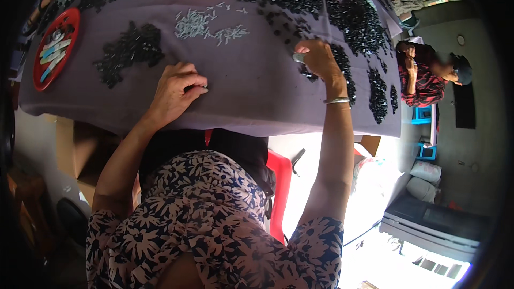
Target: Manual assembly of small black plastic parts with grey plastic inserts at a workstation.
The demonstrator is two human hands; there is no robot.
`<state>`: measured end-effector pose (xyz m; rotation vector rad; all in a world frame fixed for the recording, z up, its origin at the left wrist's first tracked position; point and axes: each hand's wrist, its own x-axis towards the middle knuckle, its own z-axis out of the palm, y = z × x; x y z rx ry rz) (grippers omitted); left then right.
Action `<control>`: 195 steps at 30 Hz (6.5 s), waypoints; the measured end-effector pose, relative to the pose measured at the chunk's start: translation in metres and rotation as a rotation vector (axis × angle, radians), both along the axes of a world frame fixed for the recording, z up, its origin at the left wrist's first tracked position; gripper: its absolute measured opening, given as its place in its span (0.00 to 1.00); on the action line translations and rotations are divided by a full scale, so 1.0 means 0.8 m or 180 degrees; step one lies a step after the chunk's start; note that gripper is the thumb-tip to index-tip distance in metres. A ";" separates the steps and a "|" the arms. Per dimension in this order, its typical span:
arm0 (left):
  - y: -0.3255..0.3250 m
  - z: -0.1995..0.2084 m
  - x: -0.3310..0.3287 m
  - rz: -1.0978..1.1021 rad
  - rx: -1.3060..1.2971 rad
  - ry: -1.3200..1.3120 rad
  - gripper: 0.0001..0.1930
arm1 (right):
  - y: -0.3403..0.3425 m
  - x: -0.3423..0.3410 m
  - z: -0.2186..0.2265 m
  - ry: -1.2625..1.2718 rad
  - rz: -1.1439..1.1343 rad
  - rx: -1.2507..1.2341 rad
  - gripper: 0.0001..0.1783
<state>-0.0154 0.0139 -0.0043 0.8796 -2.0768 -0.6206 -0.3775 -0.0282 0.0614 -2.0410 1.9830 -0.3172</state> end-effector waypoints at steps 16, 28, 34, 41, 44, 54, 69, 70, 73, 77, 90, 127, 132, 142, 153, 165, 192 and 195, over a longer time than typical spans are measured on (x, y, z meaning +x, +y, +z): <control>-0.002 -0.009 -0.006 -0.0016 -0.0019 -0.0012 0.03 | 0.019 0.035 -0.013 0.0937 0.1123 -0.1001 0.20; 0.000 -0.007 -0.005 0.0048 -0.0056 0.0007 0.04 | 0.099 0.218 -0.030 -0.1931 0.0532 -0.0818 0.10; -0.003 -0.010 -0.004 0.0038 -0.0081 -0.0004 0.05 | 0.102 0.228 -0.031 -0.1654 0.0781 -0.1044 0.12; -0.003 -0.004 -0.003 0.0002 -0.0102 -0.0118 0.06 | 0.094 0.225 -0.020 -0.1046 0.1150 -0.1259 0.12; -0.002 -0.010 -0.006 0.0039 -0.0124 -0.0124 0.06 | 0.094 0.222 -0.025 -0.0959 0.1386 -0.1338 0.12; 0.000 -0.012 -0.005 0.0040 -0.0130 -0.0078 0.06 | 0.102 0.233 -0.026 -0.1344 0.1275 -0.1286 0.11; 0.002 -0.003 -0.007 0.0132 -0.0126 0.0069 0.09 | 0.051 0.211 -0.010 -0.2263 0.0599 0.1449 0.06; 0.003 -0.003 -0.006 0.0110 -0.0002 0.0041 0.08 | 0.049 0.208 -0.009 -0.2270 0.0602 0.1450 0.06; 0.004 -0.002 -0.006 0.0070 0.0217 0.0073 0.08 | 0.039 0.207 -0.011 -0.2617 0.0468 0.1810 0.06; -0.003 -0.003 -0.009 0.0014 0.0220 0.0227 0.08 | 0.021 0.206 -0.005 -0.2433 0.0190 0.2462 0.08; -0.010 0.000 -0.009 -0.0135 0.0238 -0.0070 0.03 | 0.017 0.222 0.005 -0.1183 0.0253 0.2585 0.09; 0.013 0.007 0.006 0.0155 0.0305 0.0907 0.14 | 0.104 0.115 -0.028 -0.1910 -0.0064 -0.0692 0.08; 0.015 0.013 0.010 -0.0115 0.0578 0.0822 0.18 | 0.089 0.205 -0.032 -0.1959 0.0854 -0.0590 0.10; 0.006 0.006 0.011 -0.0107 0.0953 0.0840 0.17 | 0.091 0.243 -0.021 -0.1767 0.1175 -0.0805 0.14; -0.004 -0.008 0.009 0.0214 -0.0020 0.0151 0.10 | 0.073 0.224 -0.015 -0.1870 0.1237 -0.0169 0.12; -0.009 0.000 0.010 0.0101 0.0447 0.0010 0.07 | -0.034 0.202 -0.008 -0.1024 -0.0749 0.0434 0.09; -0.011 -0.001 0.006 0.0161 0.0394 -0.0138 0.08 | 0.068 0.222 -0.050 -0.2750 0.0707 0.0149 0.05; -0.011 -0.002 0.008 0.0189 0.0380 -0.0163 0.08 | 0.066 0.224 -0.054 -0.2769 0.0834 0.0152 0.05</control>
